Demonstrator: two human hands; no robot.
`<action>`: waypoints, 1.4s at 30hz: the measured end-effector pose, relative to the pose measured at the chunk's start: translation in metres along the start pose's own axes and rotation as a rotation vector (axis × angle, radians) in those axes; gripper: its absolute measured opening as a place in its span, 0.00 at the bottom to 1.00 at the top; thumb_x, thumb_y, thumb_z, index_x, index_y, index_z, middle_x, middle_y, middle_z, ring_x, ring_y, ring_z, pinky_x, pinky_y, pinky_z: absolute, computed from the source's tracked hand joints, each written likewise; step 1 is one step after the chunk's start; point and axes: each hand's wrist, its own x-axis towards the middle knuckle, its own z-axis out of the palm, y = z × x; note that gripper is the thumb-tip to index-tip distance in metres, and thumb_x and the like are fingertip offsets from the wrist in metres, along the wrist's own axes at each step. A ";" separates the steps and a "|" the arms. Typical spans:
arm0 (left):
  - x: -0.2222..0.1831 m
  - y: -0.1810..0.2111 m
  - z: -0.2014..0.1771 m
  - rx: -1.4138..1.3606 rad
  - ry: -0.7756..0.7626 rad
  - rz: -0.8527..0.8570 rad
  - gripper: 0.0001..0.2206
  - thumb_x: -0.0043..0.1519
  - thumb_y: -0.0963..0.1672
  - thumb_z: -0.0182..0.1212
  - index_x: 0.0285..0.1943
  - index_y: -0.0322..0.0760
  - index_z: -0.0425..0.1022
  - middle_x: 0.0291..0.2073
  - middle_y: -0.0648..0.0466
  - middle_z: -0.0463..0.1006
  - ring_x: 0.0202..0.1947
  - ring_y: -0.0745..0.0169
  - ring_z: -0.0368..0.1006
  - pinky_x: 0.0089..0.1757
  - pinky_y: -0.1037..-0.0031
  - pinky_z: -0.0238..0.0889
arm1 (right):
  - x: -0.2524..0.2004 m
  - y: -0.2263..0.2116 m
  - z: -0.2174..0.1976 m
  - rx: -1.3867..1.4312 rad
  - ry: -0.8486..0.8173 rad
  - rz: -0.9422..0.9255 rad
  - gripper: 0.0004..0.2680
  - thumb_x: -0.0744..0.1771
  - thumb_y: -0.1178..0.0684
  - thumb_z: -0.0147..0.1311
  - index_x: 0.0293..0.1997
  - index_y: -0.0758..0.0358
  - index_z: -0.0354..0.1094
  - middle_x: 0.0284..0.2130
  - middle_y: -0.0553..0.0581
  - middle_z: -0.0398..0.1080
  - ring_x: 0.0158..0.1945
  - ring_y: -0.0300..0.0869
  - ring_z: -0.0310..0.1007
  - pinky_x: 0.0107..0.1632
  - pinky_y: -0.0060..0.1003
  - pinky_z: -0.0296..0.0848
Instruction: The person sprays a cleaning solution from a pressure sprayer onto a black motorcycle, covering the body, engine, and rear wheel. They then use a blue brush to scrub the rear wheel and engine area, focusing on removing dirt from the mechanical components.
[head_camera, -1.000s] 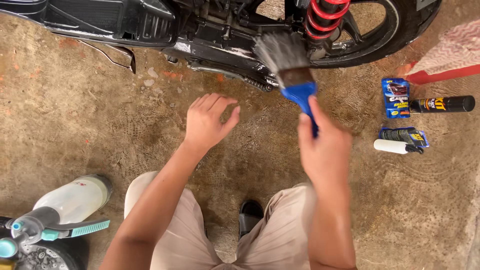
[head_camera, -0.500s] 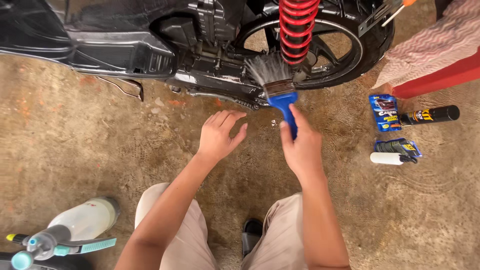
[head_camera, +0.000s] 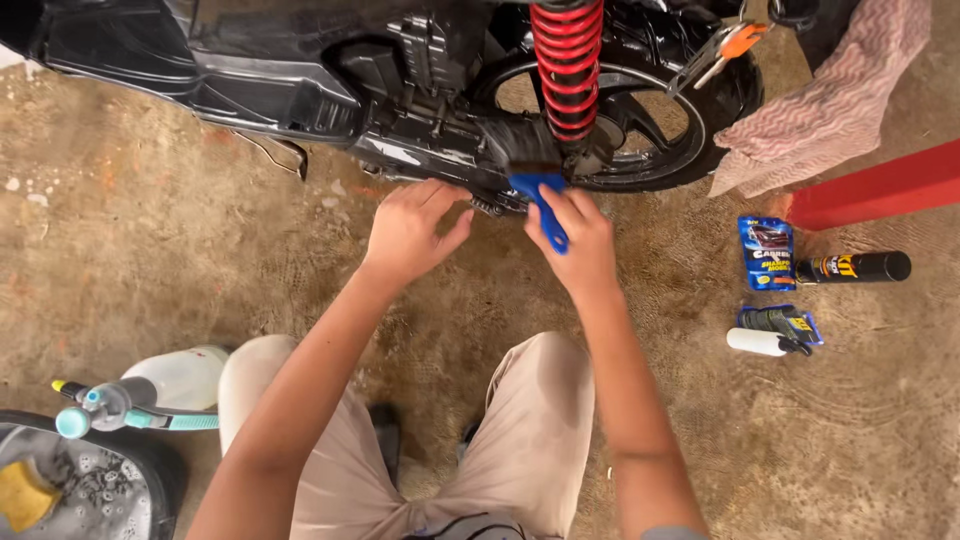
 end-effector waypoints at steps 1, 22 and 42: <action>0.001 0.000 -0.002 0.008 0.016 0.010 0.08 0.61 0.44 0.67 0.46 0.37 0.77 0.36 0.52 0.78 0.36 0.50 0.76 0.39 0.62 0.69 | -0.006 0.008 -0.007 0.010 0.001 -0.035 0.12 0.65 0.58 0.66 0.53 0.68 0.74 0.38 0.63 0.74 0.38 0.51 0.77 0.42 0.40 0.76; -0.003 -0.045 0.068 -0.189 -0.041 0.034 0.07 0.60 0.45 0.68 0.42 0.39 0.78 0.37 0.53 0.79 0.38 0.52 0.77 0.41 0.65 0.69 | -0.046 0.011 -0.038 -0.042 0.039 0.157 0.10 0.68 0.62 0.64 0.55 0.70 0.74 0.36 0.59 0.75 0.35 0.42 0.77 0.38 0.34 0.74; 0.005 -0.035 0.103 -0.255 0.072 0.055 0.06 0.59 0.43 0.69 0.35 0.38 0.77 0.34 0.56 0.80 0.33 0.56 0.74 0.37 0.67 0.66 | -0.044 0.035 -0.003 -0.032 0.045 0.156 0.12 0.65 0.63 0.66 0.53 0.72 0.74 0.33 0.61 0.74 0.33 0.42 0.74 0.36 0.35 0.72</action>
